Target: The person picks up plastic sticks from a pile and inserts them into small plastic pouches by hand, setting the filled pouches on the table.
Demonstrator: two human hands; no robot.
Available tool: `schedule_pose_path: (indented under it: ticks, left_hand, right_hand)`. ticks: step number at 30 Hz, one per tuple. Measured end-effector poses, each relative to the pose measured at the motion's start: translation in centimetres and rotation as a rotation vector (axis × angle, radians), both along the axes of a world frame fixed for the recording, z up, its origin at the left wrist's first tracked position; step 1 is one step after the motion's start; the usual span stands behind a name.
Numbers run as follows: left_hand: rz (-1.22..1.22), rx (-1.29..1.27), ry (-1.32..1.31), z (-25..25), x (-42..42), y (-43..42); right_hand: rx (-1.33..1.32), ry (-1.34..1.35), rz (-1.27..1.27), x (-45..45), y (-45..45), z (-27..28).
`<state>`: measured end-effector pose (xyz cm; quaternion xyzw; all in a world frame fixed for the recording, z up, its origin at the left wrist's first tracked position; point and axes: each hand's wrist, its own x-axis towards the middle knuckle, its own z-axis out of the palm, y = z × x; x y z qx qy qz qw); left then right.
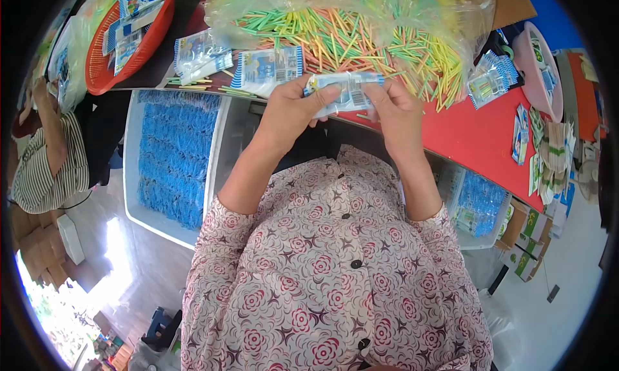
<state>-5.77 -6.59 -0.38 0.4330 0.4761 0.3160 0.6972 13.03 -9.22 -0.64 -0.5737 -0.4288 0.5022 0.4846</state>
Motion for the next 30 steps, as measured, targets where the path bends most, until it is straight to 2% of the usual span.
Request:
schedule_pose_path:
  ticks: [1, 4, 8, 11, 13, 14, 15, 16, 17, 18, 20, 22, 26, 30]
  left_hand:
    - [0.000, 0.001, 0.000, -0.1, 0.2, -0.3]
    - [0.122, 0.569, 0.160, -0.5, 1.3, -1.1]
    - [-0.004, 0.656, 0.246, 0.3, 0.2, -0.8]
    - [0.063, 0.617, 0.255, 0.8, -1.3, -0.6]
    - [0.095, 0.596, 0.256, 1.0, -2.2, -0.6]
    - [0.159, 0.493, 0.208, 1.1, -2.7, -0.5]
    - [0.221, 0.389, 0.160, 1.2, -3.2, -0.4]
    - [0.282, 0.284, 0.111, 1.3, -3.5, -0.3]
    - [0.286, 0.284, 0.110, 1.1, -3.8, -0.1]
    - [0.345, 0.260, 0.000, 0.8, -4.0, 0.1]
    - [0.458, 0.207, -0.219, 0.1, -4.3, 0.3]
    - [0.468, 0.196, -0.226, -0.1, -4.3, 0.4]
    - [0.486, 0.196, -0.243, -0.7, -4.6, 0.7]
    - [0.486, 0.226, -0.249, -1.2, -4.8, 0.8]
  right_hand:
    - [-0.012, -0.049, 0.044, 0.4, -0.3, -0.3]
    - [-0.015, -0.122, 0.099, 0.9, -0.4, -0.7]
    - [0.005, -0.150, 0.103, 0.2, 0.2, 0.0]
    - [0.004, -0.119, 0.066, -0.5, 1.7, 0.7]
    - [0.175, -0.352, 0.122, 0.0, 4.4, 0.3]
    - [0.262, -0.468, 0.150, 0.2, 5.5, 0.2]
    - [0.265, -0.469, 0.152, 0.2, 6.3, -0.1]
    - [0.372, -0.700, 0.171, 0.2, 6.9, -0.5]
    - [0.480, -0.931, 0.191, 0.2, 7.4, -1.0]
    - [0.587, -1.162, 0.210, 0.1, 7.9, -1.2]
    - [0.612, -1.231, 0.238, 0.1, 8.6, -1.3]
    - [0.658, -1.370, 0.287, 0.1, 9.0, -1.1]
    - [0.516, -1.387, 0.370, -0.5, 8.8, -0.6]
    - [0.540, -1.416, 0.432, -1.0, 8.5, 0.9]
